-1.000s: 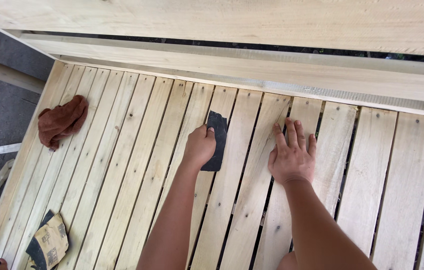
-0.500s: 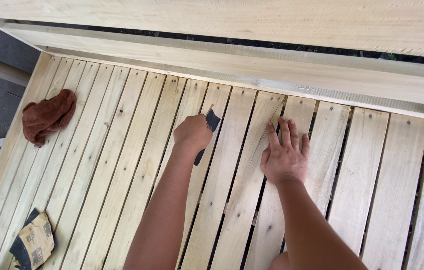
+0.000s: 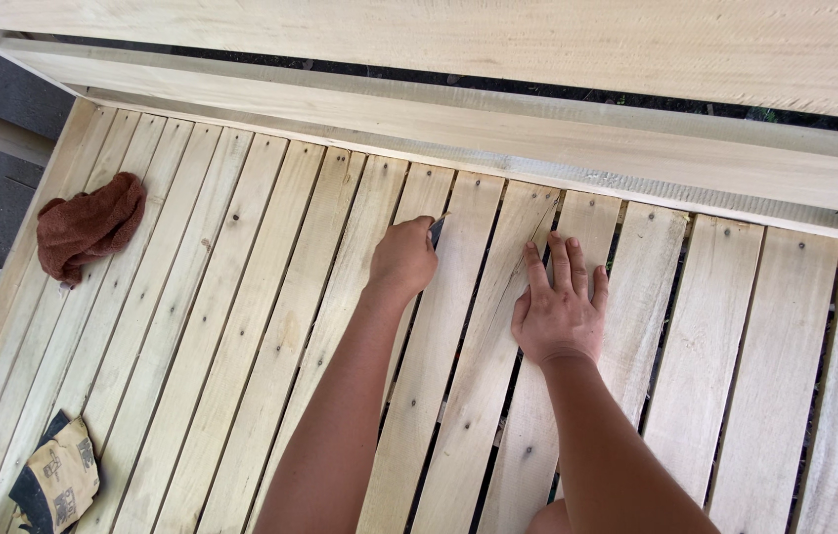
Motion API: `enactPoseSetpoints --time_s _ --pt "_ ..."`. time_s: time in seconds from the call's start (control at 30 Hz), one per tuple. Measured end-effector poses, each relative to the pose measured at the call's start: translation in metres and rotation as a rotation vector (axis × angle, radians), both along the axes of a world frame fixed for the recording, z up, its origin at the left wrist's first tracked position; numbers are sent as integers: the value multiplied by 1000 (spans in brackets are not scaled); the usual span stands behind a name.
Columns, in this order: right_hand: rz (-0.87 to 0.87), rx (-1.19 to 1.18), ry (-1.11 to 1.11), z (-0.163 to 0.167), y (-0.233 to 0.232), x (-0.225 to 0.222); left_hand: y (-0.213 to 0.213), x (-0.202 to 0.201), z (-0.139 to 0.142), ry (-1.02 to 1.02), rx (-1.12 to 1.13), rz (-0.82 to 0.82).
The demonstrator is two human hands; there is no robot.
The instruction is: The person sits on a slatted wooden furniture frame and sands its wooden boards by hand using sheets of sandpaper, rubbing along the slats and moving progressively to new sections. They occasionally reposition the sandpaper and reach across the frame to sand different boards.
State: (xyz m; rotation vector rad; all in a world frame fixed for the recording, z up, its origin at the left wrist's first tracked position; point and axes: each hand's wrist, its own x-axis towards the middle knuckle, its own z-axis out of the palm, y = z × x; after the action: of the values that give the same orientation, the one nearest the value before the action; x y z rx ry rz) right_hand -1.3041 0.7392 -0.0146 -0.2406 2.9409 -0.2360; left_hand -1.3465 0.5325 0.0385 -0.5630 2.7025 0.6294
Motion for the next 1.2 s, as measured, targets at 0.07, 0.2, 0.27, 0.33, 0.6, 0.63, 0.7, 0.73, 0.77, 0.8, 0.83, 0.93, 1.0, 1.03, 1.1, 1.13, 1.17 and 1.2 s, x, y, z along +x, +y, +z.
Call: enactPoseSetpoints --time_s 0.07,0.2,0.27,0.33,0.6,0.63,0.7,0.73,0.77,0.8,0.83,0.93,1.0,1.03,1.1,1.13,1.17,1.2 --pt "-5 -7 -5 1 0 0 6 -5 -6 75 96 55" --pt "-1 -3 6 0 0 0 15 -3 -21 -2 -30 90" --pt "-9 -18 7 -1 0 0 16 -4 -30 73 -37 33" --pt "-9 -19 9 -1 0 1 17 -10 -38 170 -74 11" --pt "-12 -32 20 2 -1 0 21 10 -57 249 -111 29" --pt "-16 -40 18 2 -1 0 18 22 -58 280 -123 25" --pt "-17 -44 16 2 -1 0 14 31 -63 307 -98 25" --pt "-14 -38 9 1 -1 1 13 31 -65 310 -82 25" --pt "-6 -31 0 1 0 1 12 25 -68 342 -81 21" --pt "-8 -30 5 1 0 2 12 16 -69 380 -82 19" --pt "-13 -30 17 1 0 2 13 4 -71 425 -84 14" --pt "-10 -18 24 1 0 2 19 -11 -69 380 -187 74" --pt "-7 -22 28 1 0 1 20 -1 -65 249 -190 73" --pt "-11 -31 30 1 0 0 20 10 -63 184 -194 69" --pt "-14 -37 20 1 -1 0 16 25 -60 202 -142 97" --pt "-16 -34 11 1 -1 0 14 30 -60 208 -114 109" --pt "-16 -31 1 1 -1 0 12 28 -61 267 -123 78" --pt "-17 -20 -4 1 -1 1 11 24 -63 324 -132 52"
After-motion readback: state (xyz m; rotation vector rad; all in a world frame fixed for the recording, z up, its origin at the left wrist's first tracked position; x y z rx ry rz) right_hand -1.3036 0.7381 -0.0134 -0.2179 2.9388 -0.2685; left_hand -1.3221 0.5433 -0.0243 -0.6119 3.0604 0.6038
